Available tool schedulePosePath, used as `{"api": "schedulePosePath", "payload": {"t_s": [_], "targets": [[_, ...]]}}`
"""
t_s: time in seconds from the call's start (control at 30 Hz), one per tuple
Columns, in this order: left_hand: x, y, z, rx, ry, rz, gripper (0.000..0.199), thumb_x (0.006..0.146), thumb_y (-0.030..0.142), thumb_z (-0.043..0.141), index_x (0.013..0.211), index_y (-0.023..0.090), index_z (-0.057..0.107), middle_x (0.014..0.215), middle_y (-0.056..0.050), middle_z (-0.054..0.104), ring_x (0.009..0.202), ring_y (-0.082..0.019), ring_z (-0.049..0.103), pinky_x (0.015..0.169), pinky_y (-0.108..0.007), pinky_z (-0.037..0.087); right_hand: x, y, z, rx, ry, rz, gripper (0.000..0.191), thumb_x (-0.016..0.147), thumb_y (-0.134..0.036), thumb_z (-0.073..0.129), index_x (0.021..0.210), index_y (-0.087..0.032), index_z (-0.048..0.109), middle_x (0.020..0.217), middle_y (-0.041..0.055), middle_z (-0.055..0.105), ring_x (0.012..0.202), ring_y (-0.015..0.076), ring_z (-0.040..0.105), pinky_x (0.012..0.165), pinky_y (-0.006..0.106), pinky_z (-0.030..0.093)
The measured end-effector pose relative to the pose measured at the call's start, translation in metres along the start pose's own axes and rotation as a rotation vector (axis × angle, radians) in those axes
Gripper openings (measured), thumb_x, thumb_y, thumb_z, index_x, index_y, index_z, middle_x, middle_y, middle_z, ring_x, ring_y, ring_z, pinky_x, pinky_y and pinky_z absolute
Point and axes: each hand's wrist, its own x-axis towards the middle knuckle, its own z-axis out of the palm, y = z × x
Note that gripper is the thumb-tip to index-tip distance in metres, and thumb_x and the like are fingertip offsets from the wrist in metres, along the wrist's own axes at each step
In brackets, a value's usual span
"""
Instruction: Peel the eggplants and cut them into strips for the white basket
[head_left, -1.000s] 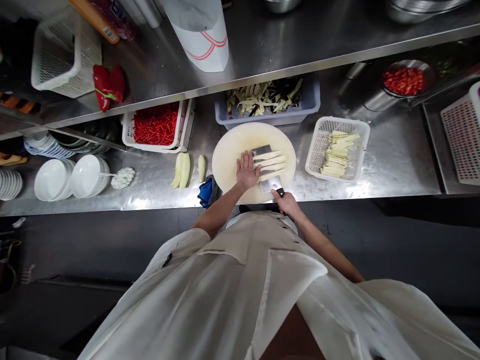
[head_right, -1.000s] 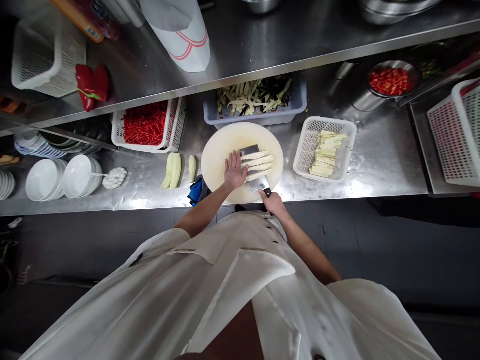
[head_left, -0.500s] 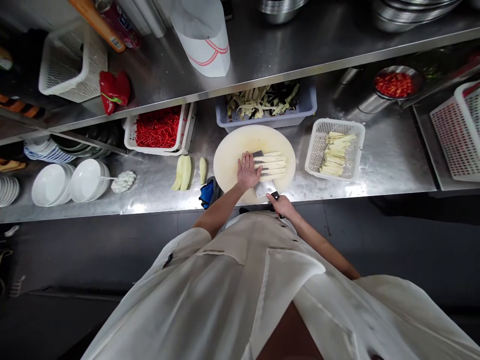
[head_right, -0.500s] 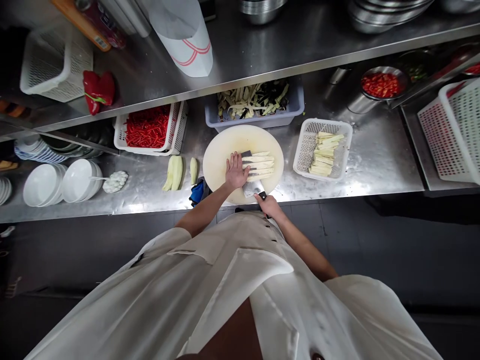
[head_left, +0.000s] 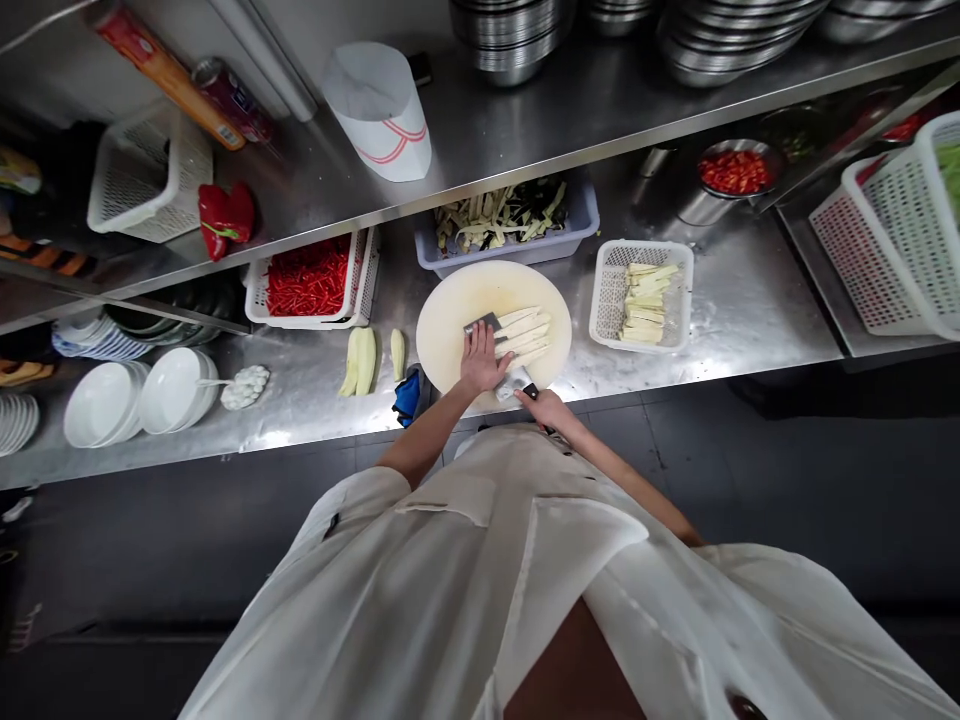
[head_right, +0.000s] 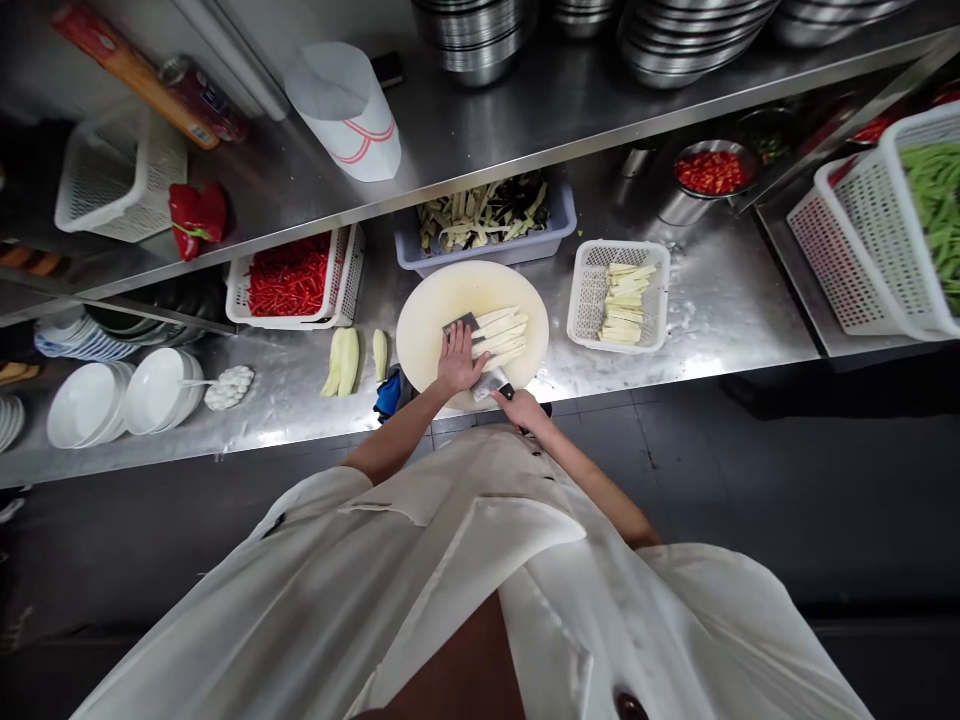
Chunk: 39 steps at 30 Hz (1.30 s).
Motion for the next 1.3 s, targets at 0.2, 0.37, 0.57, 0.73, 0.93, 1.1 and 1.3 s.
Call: {"api": "schedulePosePath", "payload": {"t_s": [0.2,0.37,0.57,0.73,0.93,1.1,1.3], "targets": [[-0.012,0.005,-0.014,0.082,0.053,0.159,0.110,0.096,0.088,0.045,0.166,0.003,0.040,0.181,-0.024,0.020,0.172,-0.038,0.003,0.140,-0.063,0.003,-0.033,0.014,-0.011,-0.140,0.108,-0.082,0.058,0.104,-0.071,0.058,0.092,-0.017,0.076,0.087,0.0155,0.081,0.086,0.0291,0.078,0.071,0.028,0.049],[-0.009,0.014,-0.042,0.121,0.136,0.336,0.094,0.097,0.083,0.051,0.161,0.014,0.049,0.182,-0.019,0.021,0.172,-0.039,0.006,0.139,-0.069,0.001,-0.062,0.022,-0.023,-0.330,0.158,-0.151,0.055,0.104,-0.068,0.060,0.120,-0.017,0.077,0.110,0.0185,0.082,0.104,0.0340,0.078,0.080,0.032,0.050],[-0.012,0.039,-0.060,0.120,0.097,0.513,0.070,0.106,0.068,0.050,0.158,0.021,0.055,0.161,-0.018,0.058,0.160,-0.036,0.044,0.140,-0.068,-0.001,-0.081,0.024,-0.045,-0.332,0.201,-0.171,0.050,0.103,-0.067,0.061,0.112,-0.021,0.078,0.101,0.0169,0.082,0.099,0.0351,0.079,0.075,0.034,0.050],[0.073,0.040,-0.109,0.121,0.148,0.530,0.059,0.106,0.066,0.051,0.144,0.024,0.068,0.142,-0.014,0.072,0.150,-0.034,0.055,0.142,-0.062,0.005,-0.067,-0.005,-0.093,-0.319,0.330,-0.228,0.048,0.105,-0.065,0.058,0.103,-0.020,0.075,0.096,0.0172,0.081,0.093,0.0330,0.077,0.071,0.032,0.046],[0.225,-0.008,-0.187,0.146,0.258,0.124,0.067,0.107,0.050,0.047,0.155,0.004,0.054,0.155,-0.028,0.058,0.149,-0.040,0.052,0.128,-0.061,0.039,-0.057,0.035,-0.155,-0.093,0.385,-0.169,0.048,0.100,-0.068,0.061,0.087,-0.022,0.068,0.083,0.0100,0.077,0.081,0.0257,0.073,0.063,0.027,0.042],[0.179,-0.013,-0.128,0.095,0.060,0.239,0.057,0.109,0.046,0.040,0.146,0.011,0.065,0.147,-0.019,0.068,0.142,-0.033,0.060,0.126,-0.051,0.044,-0.074,0.106,-0.147,0.225,0.271,0.016,0.063,0.095,-0.084,0.054,0.076,-0.025,0.056,0.055,0.0016,0.060,0.047,0.0191,0.058,0.049,0.028,0.042],[0.067,0.028,-0.030,0.013,-0.031,0.083,0.072,0.111,0.052,0.029,0.163,0.006,0.048,0.171,-0.019,0.047,0.166,-0.031,0.033,0.138,-0.052,0.026,-0.046,0.080,-0.130,0.335,0.191,0.050,0.063,0.096,-0.085,0.052,0.076,-0.025,0.053,0.052,0.0021,0.057,0.046,0.0179,0.055,0.047,0.028,0.046]]}}
